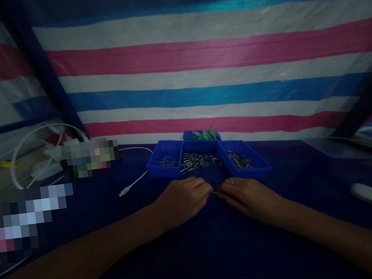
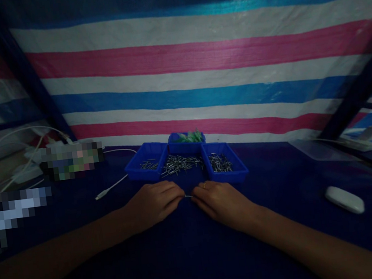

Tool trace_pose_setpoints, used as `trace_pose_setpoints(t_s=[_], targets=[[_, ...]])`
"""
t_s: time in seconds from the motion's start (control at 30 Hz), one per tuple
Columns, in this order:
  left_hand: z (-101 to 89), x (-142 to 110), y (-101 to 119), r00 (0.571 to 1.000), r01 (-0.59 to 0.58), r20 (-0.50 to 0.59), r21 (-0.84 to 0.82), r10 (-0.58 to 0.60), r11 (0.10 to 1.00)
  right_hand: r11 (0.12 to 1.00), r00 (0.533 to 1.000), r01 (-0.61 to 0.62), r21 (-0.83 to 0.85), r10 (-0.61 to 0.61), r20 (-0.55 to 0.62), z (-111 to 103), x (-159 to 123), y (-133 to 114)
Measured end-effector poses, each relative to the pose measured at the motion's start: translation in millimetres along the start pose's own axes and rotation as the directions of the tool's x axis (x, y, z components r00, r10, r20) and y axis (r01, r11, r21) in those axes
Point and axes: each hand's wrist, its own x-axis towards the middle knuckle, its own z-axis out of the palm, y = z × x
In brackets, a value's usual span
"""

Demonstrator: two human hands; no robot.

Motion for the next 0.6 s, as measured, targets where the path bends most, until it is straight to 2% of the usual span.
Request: trace_pose_setpoints(t_s=[0.23,0.43,0.6], targets=[[2.1,1.0,-1.4,1.000,0.010,-0.006,0.020,-0.010,1.000,0.999,0.999,-0.002,0.045,0.004,-0.032,-2.4,-0.7,0.1],[4.6,1.2,-4.0,0.994,-0.029,-0.105,-0.038,0.025,0.999,0.999,0.998,-0.015,0.040,0.017,-0.054,2.1,-0.9,3.0],[5.3,2.2,-2.1,0.974,-0.140,-0.200,-0.144,0.110,0.980,0.999,0.999,0.035,0.030,-0.033,-0.043,4.4,-1.0,4.2]])
